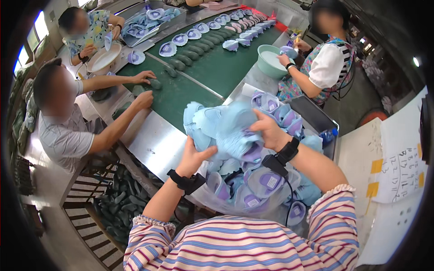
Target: The person unpacks a large sack and repeatedly places light blue and purple slippers into clear plastic bags on a green workbench. Other workers are visible nearby handling similar slippers and placing them on the table.
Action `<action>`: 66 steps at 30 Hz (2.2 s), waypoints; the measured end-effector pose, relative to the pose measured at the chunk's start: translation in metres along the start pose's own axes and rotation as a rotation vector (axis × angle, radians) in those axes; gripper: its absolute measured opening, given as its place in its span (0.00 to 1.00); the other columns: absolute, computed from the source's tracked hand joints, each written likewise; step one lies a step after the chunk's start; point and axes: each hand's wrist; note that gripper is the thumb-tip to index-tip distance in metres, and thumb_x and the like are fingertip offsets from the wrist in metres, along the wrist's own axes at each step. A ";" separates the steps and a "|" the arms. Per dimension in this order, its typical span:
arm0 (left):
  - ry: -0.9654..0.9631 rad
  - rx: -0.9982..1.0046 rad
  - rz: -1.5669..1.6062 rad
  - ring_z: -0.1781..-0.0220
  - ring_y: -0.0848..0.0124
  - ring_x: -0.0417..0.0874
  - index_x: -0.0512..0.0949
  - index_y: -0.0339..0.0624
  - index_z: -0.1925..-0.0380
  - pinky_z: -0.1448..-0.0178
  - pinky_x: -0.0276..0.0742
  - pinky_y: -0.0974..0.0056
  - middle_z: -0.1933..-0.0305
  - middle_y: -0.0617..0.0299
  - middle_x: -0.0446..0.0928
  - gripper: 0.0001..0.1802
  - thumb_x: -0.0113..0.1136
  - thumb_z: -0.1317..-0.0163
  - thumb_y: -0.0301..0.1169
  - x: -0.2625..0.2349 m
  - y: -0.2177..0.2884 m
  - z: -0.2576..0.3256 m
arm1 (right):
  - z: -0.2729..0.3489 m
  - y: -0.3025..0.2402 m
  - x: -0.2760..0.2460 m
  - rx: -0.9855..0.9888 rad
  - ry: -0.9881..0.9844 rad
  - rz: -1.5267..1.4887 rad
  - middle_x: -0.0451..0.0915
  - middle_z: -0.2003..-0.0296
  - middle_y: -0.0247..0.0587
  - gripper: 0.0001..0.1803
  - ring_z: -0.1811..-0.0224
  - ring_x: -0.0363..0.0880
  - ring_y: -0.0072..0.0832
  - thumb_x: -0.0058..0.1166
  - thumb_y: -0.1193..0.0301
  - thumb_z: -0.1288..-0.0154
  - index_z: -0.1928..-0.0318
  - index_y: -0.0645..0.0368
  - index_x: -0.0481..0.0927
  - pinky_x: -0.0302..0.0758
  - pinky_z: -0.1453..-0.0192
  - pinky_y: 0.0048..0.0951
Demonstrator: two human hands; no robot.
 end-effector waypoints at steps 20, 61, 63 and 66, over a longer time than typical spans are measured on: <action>0.149 0.142 -0.171 0.54 0.69 0.78 0.73 0.32 0.53 0.47 0.72 0.65 0.54 0.58 0.78 0.25 0.68 0.55 0.20 -0.008 0.026 -0.052 | -0.016 -0.008 -0.037 -0.062 -0.217 0.307 0.74 0.54 0.31 0.23 0.53 0.73 0.22 0.65 0.81 0.54 0.55 0.58 0.73 0.70 0.48 0.25; -0.154 -0.103 0.477 0.45 0.62 0.75 0.66 0.36 0.43 0.43 0.71 0.58 0.46 0.56 0.73 0.28 0.58 0.46 0.24 -0.023 0.021 -0.083 | -0.041 -0.024 -0.036 -0.205 -0.409 0.370 0.50 0.34 0.43 0.19 0.32 0.56 0.40 0.71 0.80 0.61 0.66 0.56 0.78 0.59 0.33 0.39; -0.093 -0.113 0.502 0.51 0.61 0.78 0.67 0.33 0.45 0.49 0.76 0.58 0.49 0.52 0.73 0.27 0.57 0.48 0.20 -0.030 0.016 -0.093 | -0.054 -0.021 -0.035 -0.066 -0.370 0.326 0.48 0.33 0.41 0.18 0.32 0.58 0.41 0.70 0.80 0.60 0.66 0.57 0.78 0.60 0.34 0.40; 0.014 -0.013 0.600 0.51 0.61 0.78 0.66 0.33 0.45 0.49 0.76 0.57 0.49 0.52 0.74 0.27 0.55 0.48 0.19 -0.040 0.005 -0.105 | -0.081 -0.016 -0.040 -0.002 -0.341 0.296 0.49 0.33 0.39 0.17 0.38 0.65 0.38 0.70 0.80 0.58 0.66 0.57 0.77 0.65 0.37 0.39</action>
Point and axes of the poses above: each hand's wrist, its own z-axis away from the middle knuckle, its own x-axis out of the palm, y = z × x
